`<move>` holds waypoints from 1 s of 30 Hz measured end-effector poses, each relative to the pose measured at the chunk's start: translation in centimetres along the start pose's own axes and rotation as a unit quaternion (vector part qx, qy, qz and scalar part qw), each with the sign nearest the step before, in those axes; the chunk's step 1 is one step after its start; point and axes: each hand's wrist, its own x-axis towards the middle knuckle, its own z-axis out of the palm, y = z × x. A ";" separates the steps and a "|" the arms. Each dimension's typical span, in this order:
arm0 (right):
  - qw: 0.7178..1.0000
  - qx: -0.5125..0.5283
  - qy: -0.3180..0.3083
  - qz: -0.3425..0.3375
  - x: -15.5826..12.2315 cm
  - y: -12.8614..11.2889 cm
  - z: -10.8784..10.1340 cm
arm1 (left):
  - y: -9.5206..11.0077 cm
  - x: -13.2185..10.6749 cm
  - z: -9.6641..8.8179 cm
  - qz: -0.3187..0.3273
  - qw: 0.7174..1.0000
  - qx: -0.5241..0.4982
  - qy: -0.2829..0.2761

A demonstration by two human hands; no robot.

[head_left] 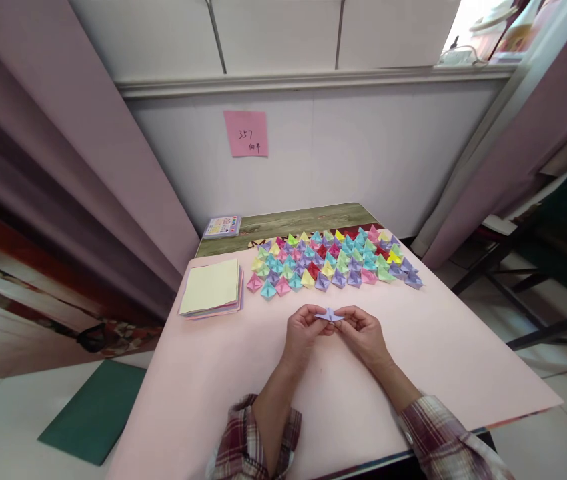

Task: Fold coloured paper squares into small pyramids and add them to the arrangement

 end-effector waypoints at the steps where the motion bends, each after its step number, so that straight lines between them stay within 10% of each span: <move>1: 1.000 -0.006 -0.002 -0.007 0.0 -0.1 -0.1 | 0.0 0.0 0.0 0.003 1.000 0.000 -0.004; 30: 0.997 -0.078 -0.002 -0.007 0.1 0.4 0.0 | -0.9 0.5 -0.5 0.062 0.996 0.052 0.039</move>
